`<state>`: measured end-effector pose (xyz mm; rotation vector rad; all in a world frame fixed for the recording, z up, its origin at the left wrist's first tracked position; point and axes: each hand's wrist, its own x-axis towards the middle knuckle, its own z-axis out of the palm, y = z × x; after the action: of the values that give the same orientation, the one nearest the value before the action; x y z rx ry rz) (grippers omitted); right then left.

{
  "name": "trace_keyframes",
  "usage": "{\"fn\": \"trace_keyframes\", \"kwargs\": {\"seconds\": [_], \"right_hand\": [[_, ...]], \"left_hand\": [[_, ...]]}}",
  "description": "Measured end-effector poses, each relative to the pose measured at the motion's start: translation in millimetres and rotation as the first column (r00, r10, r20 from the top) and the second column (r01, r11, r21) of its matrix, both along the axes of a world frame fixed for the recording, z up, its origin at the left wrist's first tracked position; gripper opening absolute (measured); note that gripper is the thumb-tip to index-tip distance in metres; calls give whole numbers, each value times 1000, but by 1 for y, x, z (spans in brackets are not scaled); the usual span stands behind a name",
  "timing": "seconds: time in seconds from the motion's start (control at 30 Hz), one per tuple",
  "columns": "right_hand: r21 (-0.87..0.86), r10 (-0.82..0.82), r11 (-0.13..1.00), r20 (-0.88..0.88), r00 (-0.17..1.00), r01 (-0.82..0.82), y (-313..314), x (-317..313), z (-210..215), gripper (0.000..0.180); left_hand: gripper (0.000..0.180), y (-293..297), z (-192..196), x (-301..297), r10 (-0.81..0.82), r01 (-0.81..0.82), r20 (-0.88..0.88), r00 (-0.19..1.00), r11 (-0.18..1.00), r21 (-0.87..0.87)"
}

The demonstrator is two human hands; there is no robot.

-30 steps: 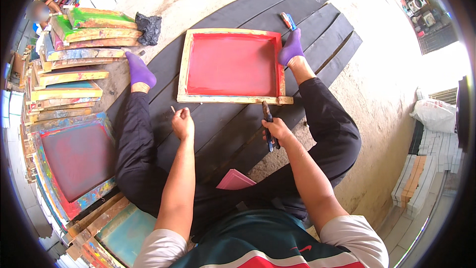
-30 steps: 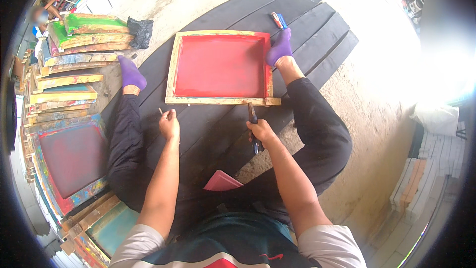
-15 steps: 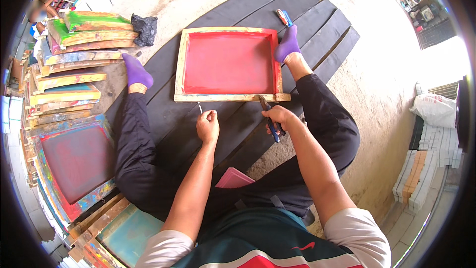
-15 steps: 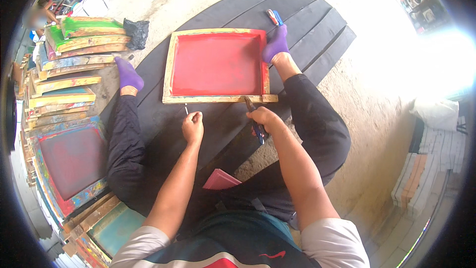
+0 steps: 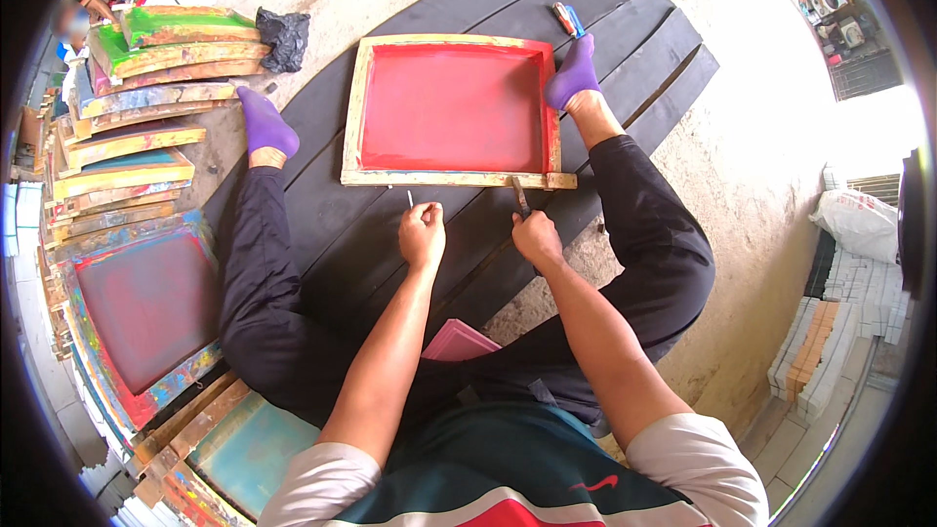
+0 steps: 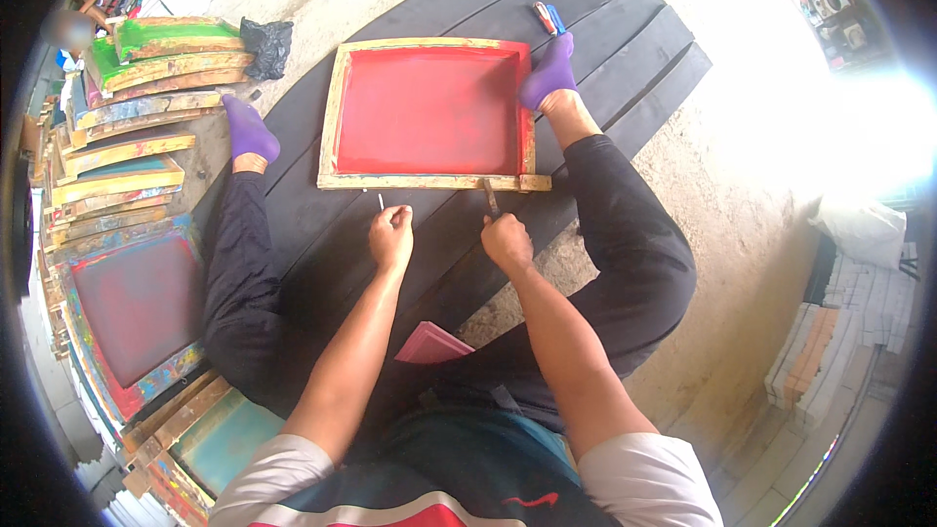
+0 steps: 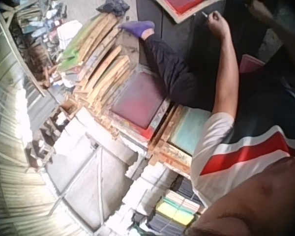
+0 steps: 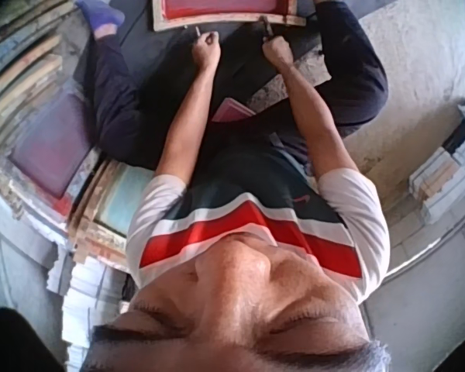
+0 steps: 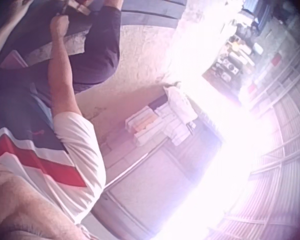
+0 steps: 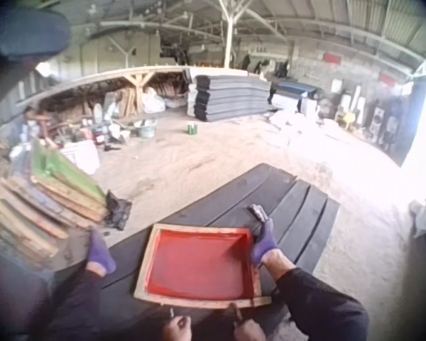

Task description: The person sits on the floor and uses a hammer and a small metal tool to secure staples along the edges of a red screen frame. They repeatedly tap the tool to drive staples into the wooden frame while holding it steady with their other hand.

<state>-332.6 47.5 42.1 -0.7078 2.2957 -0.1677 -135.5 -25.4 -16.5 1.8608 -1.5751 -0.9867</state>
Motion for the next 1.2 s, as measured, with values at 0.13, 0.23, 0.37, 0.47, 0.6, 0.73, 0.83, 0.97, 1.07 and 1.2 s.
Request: {"fn": "trace_keyframes", "kwargs": {"seconds": [0.13,0.23,0.37,0.47,0.6,0.73,0.83,0.97,1.07,1.2], "right_hand": [[-91,-47,995,-72,996,41,10,5,-25,48],[-133,-54,990,-93,994,42,12,6,-33,46],[-171,32,984,-116,993,-52,18,7,-35,46],[-209,168,960,-93,981,-185,16,27,-20,47],[-245,405,879,-66,912,-408,11,46,-15,47],[-227,508,841,18,861,-492,-1,70,-9,51],[-312,554,793,12,833,-523,-6,82,-13,48],[-336,643,738,88,761,-585,-20,93,-26,46],[-327,636,769,304,709,-550,-37,100,-25,49],[-292,523,852,498,692,-433,-40,99,-38,50]], "left_hand": [[24,-1,2,-7,-4,4,-14,1000,1000,-6],[26,-1,3,-8,0,0,-53,999,1000,4],[34,1,-1,-9,-25,42,-237,971,997,66],[39,-2,-1,0,30,134,-503,864,949,287],[34,-9,18,7,217,153,-615,758,858,491],[27,-16,16,34,288,80,-568,771,841,535],[23,-22,12,55,373,25,-570,732,821,570],[20,-29,8,78,474,-61,-564,676,798,599],[18,-37,2,93,519,-171,-533,668,805,568],[21,-64,-17,122,527,-345,-497,689,842,416]]}}
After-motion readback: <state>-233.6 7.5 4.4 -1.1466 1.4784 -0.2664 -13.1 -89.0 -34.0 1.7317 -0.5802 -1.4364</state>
